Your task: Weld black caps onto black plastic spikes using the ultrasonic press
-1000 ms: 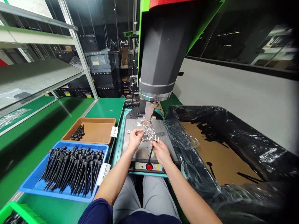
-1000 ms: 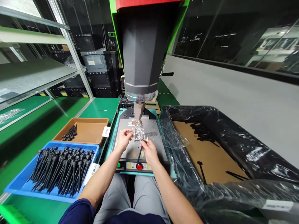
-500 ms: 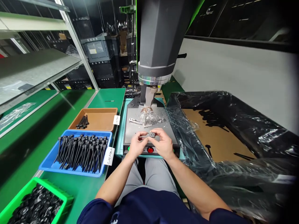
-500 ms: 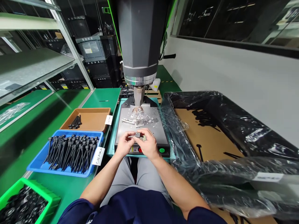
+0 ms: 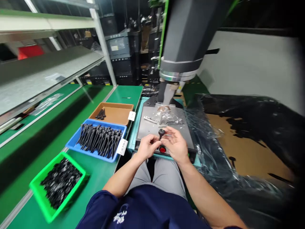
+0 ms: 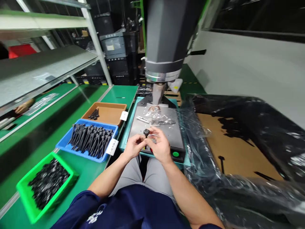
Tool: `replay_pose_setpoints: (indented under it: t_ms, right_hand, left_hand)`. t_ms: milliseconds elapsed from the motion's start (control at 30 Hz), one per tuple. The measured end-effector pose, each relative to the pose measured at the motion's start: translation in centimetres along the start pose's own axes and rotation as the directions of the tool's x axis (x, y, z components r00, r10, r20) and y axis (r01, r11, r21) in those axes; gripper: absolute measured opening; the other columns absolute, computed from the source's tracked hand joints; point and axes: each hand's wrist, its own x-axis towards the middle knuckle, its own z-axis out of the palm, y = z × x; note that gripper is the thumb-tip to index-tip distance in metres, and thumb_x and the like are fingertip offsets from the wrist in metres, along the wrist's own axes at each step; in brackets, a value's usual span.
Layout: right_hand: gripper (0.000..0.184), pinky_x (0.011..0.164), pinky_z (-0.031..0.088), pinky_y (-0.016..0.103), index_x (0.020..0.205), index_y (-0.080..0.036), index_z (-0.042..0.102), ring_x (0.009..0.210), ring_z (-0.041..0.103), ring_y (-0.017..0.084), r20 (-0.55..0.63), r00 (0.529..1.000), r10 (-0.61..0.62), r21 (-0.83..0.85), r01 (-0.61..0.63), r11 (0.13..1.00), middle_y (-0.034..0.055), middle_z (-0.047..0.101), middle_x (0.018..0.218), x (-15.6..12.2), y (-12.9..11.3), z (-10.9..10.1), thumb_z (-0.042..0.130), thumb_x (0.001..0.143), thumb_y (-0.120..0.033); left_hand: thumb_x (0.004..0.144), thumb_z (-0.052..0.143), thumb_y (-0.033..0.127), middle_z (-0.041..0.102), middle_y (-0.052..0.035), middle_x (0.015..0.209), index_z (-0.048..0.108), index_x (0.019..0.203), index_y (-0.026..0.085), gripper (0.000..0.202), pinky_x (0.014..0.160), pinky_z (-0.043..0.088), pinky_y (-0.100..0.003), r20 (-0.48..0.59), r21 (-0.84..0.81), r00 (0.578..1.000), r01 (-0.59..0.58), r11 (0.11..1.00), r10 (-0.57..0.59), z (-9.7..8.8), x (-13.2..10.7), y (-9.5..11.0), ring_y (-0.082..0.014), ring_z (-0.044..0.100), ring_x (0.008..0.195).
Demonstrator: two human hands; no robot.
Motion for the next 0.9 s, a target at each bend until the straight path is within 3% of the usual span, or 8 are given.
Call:
replay_pose_setpoints:
  t_ms: [133, 300, 400, 500, 667, 900]
  right_hand:
    - [0.053, 0.081, 0.054, 0.037, 0.114, -0.022, 0.058, 0.094, 0.064, 0.022, -0.019, 0.999, 0.035, -0.016, -0.035, 0.999, 0.0075, 0.067, 0.099, -0.6, 0.6, -1.1, 0.081, 0.068, -0.039]
    - [0.050, 0.069, 0.057, 0.035, 0.105, -0.018, 0.063, 0.078, 0.067, 0.020, -0.019, 0.987, 0.161, -0.039, -0.161, 0.986, 0.0057, 0.068, 0.085, -1.4, 3.2, -2.2, 0.081, 0.067, -0.045]
    - [0.049, 0.063, 0.057, 0.031, 0.102, -0.017, 0.065, 0.071, 0.067, 0.018, -0.017, 0.972, 0.234, -0.027, -0.234, 0.972, 0.0049, 0.069, 0.082, -1.8, 4.3, -2.2, 0.082, 0.066, -0.046]
    - [0.049, 0.061, 0.058, 0.029, 0.098, -0.017, 0.066, 0.069, 0.068, 0.018, 0.002, 0.955, 0.297, -0.007, -0.297, 0.955, 0.0050, 0.069, 0.081, -2.1, 4.8, -1.9, 0.084, 0.064, -0.047]
    - [0.049, 0.062, 0.058, 0.028, 0.096, -0.018, 0.068, 0.069, 0.069, 0.018, 0.049, 0.939, 0.340, -0.041, -0.338, 0.940, 0.0063, 0.071, 0.081, -2.3, 4.9, -2.1, 0.084, 0.062, -0.050]
    - [0.058, 0.060, 0.058, 0.028, 0.090, -0.016, 0.069, 0.065, 0.068, 0.019, -0.049, 0.916, 0.399, -0.072, -0.402, 0.913, 0.0059, 0.070, 0.077, -3.0, 4.5, -3.9, 0.086, 0.052, -0.057]
  left_hand:
    - [0.079, 0.065, 0.040, 0.064, -0.0039, 0.076, 0.069, 0.085, 0.018, 0.023, 0.067, 0.048, -0.029, -0.179, 0.015, 0.978, 0.109, 0.994, -0.104, -5.3, -2.6, 0.8, -0.0167, 0.057, 0.070]
    - [0.083, 0.060, 0.035, 0.069, -0.0046, 0.085, 0.070, 0.092, 0.019, 0.022, 0.075, 0.048, -0.030, -0.510, 0.239, 0.858, 0.216, 0.947, -0.067, -15.1, -6.4, 0.4, -0.0186, 0.061, 0.077]
    - [0.085, 0.057, 0.030, 0.071, -0.0055, 0.086, 0.071, 0.094, 0.018, 0.020, 0.077, 0.048, -0.031, -0.629, 0.453, 0.778, 0.382, 0.805, -0.014, -20.6, -8.0, -0.7, -0.0195, 0.063, 0.078]
    - [0.083, 0.058, 0.025, 0.072, -0.0078, 0.089, 0.071, 0.094, 0.018, 0.018, 0.081, 0.047, -0.033, -0.689, 0.550, 0.724, 0.561, 0.619, -0.044, -24.4, -8.2, -2.2, -0.0221, 0.064, 0.082]
    - [0.080, 0.063, 0.022, 0.072, -0.0108, 0.097, 0.071, 0.092, 0.019, 0.015, 0.082, 0.047, -0.035, -0.670, 0.607, 0.701, 0.707, 0.363, -0.244, -26.5, -7.0, -4.3, -0.0253, 0.065, 0.091]
    - [0.078, 0.067, 0.024, 0.073, -0.0091, 0.097, 0.072, 0.093, 0.020, 0.017, 0.082, 0.048, -0.034, -0.645, 0.615, 0.691, 0.723, 0.315, -0.326, -26.0, -6.6, -5.8, -0.0246, 0.065, 0.092]
